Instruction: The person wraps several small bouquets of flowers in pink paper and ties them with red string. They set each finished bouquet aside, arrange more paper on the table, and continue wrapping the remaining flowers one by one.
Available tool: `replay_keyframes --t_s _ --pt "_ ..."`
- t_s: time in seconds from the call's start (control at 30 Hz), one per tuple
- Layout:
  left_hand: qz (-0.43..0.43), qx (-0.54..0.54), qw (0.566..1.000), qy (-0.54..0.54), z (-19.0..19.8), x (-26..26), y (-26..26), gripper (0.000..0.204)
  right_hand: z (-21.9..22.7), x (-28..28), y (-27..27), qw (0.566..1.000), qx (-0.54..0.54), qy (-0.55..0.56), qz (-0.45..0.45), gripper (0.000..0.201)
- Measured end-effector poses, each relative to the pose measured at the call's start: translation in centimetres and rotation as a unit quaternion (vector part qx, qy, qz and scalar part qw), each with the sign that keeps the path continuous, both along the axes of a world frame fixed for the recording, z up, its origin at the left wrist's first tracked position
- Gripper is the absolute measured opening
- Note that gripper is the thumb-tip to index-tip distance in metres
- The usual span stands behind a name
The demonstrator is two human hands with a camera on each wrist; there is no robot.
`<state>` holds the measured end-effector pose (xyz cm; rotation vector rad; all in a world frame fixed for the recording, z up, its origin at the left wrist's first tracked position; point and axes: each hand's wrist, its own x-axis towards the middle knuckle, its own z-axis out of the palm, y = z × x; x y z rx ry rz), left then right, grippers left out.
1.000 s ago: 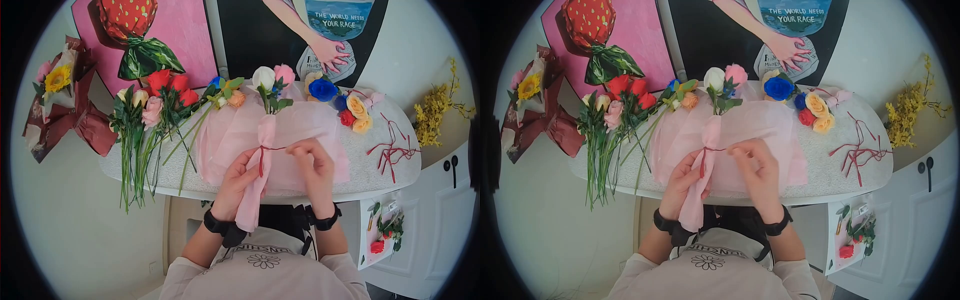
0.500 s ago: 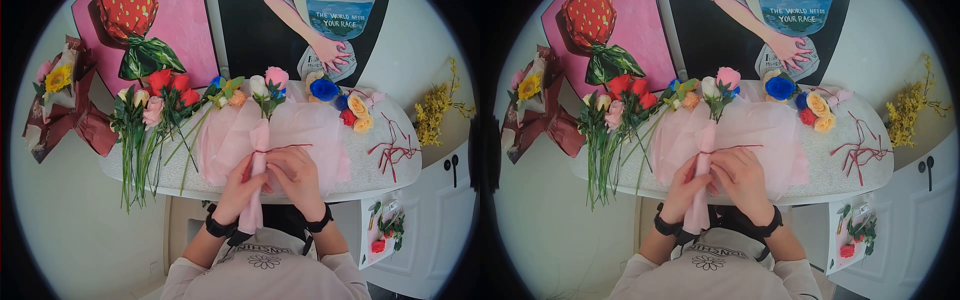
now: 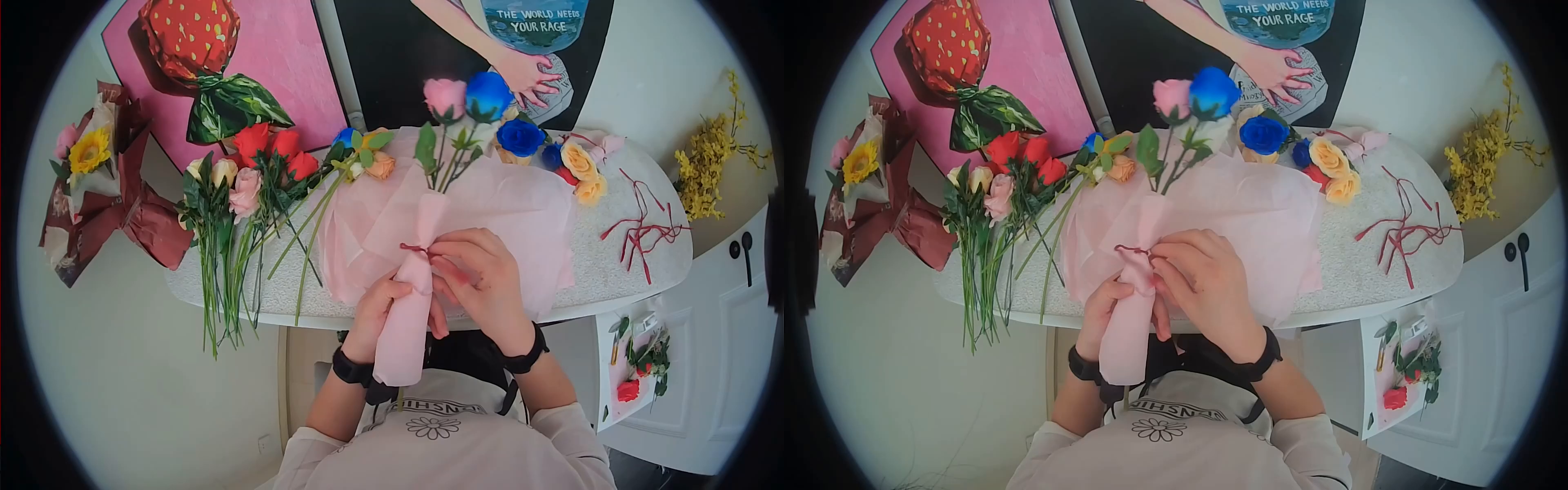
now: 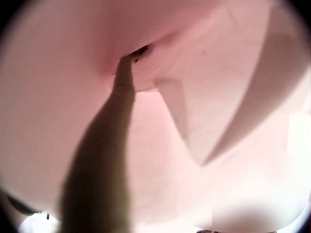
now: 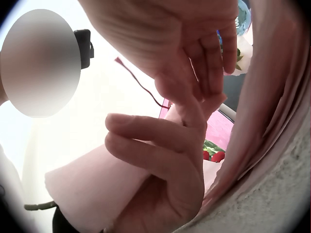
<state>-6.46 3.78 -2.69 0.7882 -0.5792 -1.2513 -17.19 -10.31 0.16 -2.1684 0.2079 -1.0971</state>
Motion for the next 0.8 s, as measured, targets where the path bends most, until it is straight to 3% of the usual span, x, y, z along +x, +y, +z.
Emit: replay_keyframes --t_s 0.17,0.43,0.67,0.8 --pt "-0.001 0.01 1.0 0.026 1.5 -0.6 -0.3 0.043 -0.2 0.1 -0.7 1.0 -0.011 0.0 0.006 0.012" --pt "-0.022 0.023 0.999 -0.003 0.8 -1.0 -0.6 0.037 0.6 -0.3 -0.8 0.993 -0.108 0.035 -0.011 0.017" --pt "-0.038 -0.01 0.997 0.062 0.2 -1.7 -0.8 0.034 0.3 -0.2 -1.2 0.994 -0.077 0.072 0.034 0.02" --pt "0.076 0.064 0.993 -0.065 1.3 -2.3 -0.7 0.027 0.4 -0.2 -1.5 0.993 -0.09 0.071 0.039 0.019"
